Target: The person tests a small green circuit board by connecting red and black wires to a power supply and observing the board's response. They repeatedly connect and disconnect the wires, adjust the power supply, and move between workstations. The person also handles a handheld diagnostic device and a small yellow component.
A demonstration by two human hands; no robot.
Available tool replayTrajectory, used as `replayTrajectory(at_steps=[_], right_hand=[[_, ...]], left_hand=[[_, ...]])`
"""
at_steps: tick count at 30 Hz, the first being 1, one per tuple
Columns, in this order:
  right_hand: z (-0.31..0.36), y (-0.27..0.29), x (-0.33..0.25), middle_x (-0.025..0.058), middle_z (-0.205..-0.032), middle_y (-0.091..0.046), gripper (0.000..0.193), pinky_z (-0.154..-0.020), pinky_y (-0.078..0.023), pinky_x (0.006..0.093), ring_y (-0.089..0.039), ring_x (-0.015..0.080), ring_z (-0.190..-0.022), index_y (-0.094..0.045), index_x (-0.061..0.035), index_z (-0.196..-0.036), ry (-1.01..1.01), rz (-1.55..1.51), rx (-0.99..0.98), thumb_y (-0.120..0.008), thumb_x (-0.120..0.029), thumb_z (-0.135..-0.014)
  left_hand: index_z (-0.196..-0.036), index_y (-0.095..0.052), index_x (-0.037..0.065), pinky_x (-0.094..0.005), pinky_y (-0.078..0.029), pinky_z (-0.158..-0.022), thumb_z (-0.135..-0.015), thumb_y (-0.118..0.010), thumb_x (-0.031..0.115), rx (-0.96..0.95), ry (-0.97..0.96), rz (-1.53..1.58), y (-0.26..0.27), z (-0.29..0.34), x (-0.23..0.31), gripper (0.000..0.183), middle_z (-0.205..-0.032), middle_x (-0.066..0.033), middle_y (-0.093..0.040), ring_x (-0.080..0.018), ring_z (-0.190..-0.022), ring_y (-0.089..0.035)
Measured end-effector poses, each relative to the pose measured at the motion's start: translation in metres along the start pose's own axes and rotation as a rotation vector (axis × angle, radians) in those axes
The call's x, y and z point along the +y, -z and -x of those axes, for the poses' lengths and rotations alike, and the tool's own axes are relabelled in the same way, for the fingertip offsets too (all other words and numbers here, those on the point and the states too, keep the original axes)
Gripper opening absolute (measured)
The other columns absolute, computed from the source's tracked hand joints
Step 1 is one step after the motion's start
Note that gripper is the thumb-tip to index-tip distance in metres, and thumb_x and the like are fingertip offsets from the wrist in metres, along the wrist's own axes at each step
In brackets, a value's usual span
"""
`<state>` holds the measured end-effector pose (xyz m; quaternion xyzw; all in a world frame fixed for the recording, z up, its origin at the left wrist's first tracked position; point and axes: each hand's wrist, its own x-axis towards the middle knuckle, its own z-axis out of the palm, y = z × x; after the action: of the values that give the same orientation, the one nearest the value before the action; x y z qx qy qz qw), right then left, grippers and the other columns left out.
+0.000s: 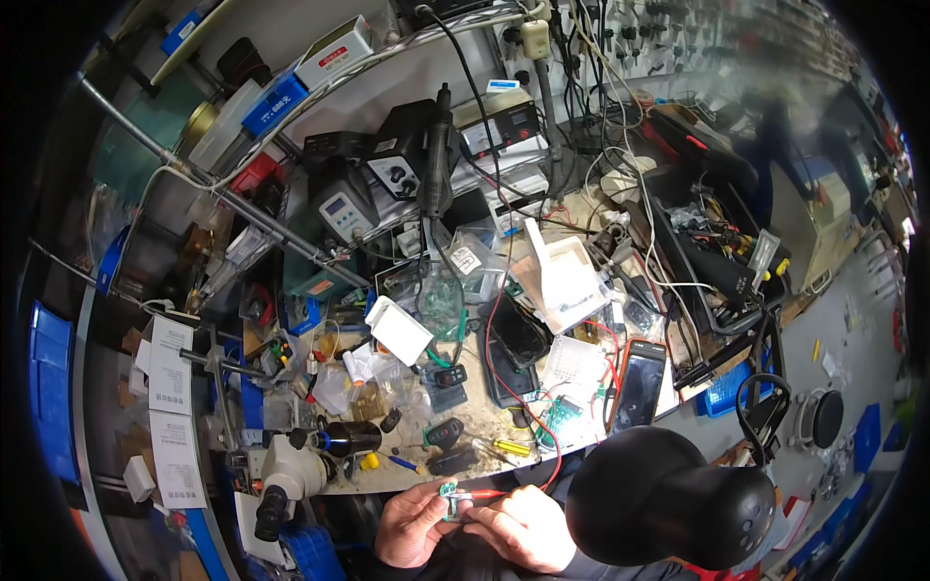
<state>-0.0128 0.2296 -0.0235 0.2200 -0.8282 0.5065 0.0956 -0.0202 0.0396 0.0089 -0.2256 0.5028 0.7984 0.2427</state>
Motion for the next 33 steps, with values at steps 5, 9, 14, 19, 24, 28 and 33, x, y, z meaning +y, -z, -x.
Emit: replayTrajectory(at_steps=[5, 9, 14, 19, 24, 28, 33], right_hand=[[-0.002, -0.003, 0.0, 0.0053, -0.076, -0.058, 0.039, -0.064, -0.043, 0.0331, -0.054, 0.0218, -0.066, -0.063, -0.0061, -0.107, -0.054, -0.033, -0.096, -0.076, -0.024, -0.075], [-0.012, 0.003, -0.002, 0.0081, -0.079, -0.061, 0.039, -0.067, -0.045, 0.0335, -0.057, 0.0235, -0.07, -0.063, -0.0025, -0.102, 0.062, -0.119, 0.064, -0.079, -0.02, -0.071], [-0.018, 0.005, -0.003, 0.0108, -0.081, -0.06, 0.03, -0.069, -0.044, 0.0367, -0.057, 0.0265, -0.071, -0.063, -0.0004, -0.097, 0.107, -0.106, 0.128, -0.074, -0.007, -0.07], [-0.01, -0.012, -0.007, 0.0087, -0.084, -0.06, 0.042, -0.07, -0.044, 0.0386, -0.058, 0.0256, -0.075, -0.063, -0.0029, -0.093, 0.094, -0.084, 0.156, -0.075, 0.0, -0.052], [-0.01, -0.021, -0.014, 0.0082, -0.085, -0.06, 0.041, -0.074, -0.045, 0.0383, -0.057, 0.0254, -0.079, -0.065, -0.0036, -0.089, 0.082, -0.082, 0.158, -0.074, 0.001, -0.05], [-0.01, -0.022, -0.014, 0.0081, -0.085, -0.06, 0.041, -0.074, -0.046, 0.0388, -0.057, 0.0254, -0.079, -0.065, -0.0034, -0.09, 0.087, -0.094, 0.14, -0.074, 0.001, -0.05], [-0.007, -0.024, -0.013, 0.0088, -0.084, -0.06, 0.04, -0.073, -0.046, 0.0388, -0.057, 0.0252, -0.078, -0.065, -0.0025, -0.09, 0.089, -0.119, 0.137, -0.074, 0.002, -0.052]], left_hand=[[-0.12, -0.053, -0.006, -0.0386, -0.058, -0.079, -0.095, -0.052, 0.006, 0.031, -0.039, -0.083, 0.003, 0.001, -0.001, 0.028, -0.106, -0.0162, -0.063, -0.0254, -0.094, -0.065], [-0.117, -0.057, -0.007, -0.0332, -0.059, -0.074, -0.094, -0.054, 0.006, 0.162, -0.108, -0.314, 0.0, 0.001, 0.003, 0.026, -0.104, -0.0146, -0.065, -0.0219, -0.09, -0.066], [-0.117, -0.058, -0.006, -0.0278, -0.056, -0.073, -0.095, -0.053, 0.009, 0.245, -0.136, -0.423, 0.008, -0.001, 0.014, 0.028, -0.1, -0.0107, -0.067, -0.016, -0.085, -0.066], [-0.114, -0.059, -0.003, -0.0274, -0.056, -0.069, -0.095, -0.052, 0.012, 0.262, -0.31, -0.478, 0.019, 0.002, 0.008, 0.025, -0.099, -0.0129, -0.068, -0.0187, -0.081, -0.068], [-0.112, -0.06, -0.004, -0.0284, -0.057, -0.069, -0.094, -0.053, 0.012, 0.275, -0.387, -0.475, 0.017, 0.008, 0.012, 0.025, -0.096, -0.0147, -0.068, -0.0198, -0.08, -0.069], [-0.111, -0.061, -0.005, -0.0285, -0.057, -0.068, -0.094, -0.053, 0.011, 0.285, -0.366, -0.438, 0.016, 0.01, 0.013, 0.025, -0.095, -0.0146, -0.068, -0.0198, -0.079, -0.069], [-0.113, -0.06, -0.006, -0.0289, -0.056, -0.072, -0.095, -0.051, 0.01, 0.301, -0.325, -0.456, 0.024, 0.014, 0.009, 0.026, -0.097, -0.0149, -0.068, -0.0197, -0.081, -0.068]])
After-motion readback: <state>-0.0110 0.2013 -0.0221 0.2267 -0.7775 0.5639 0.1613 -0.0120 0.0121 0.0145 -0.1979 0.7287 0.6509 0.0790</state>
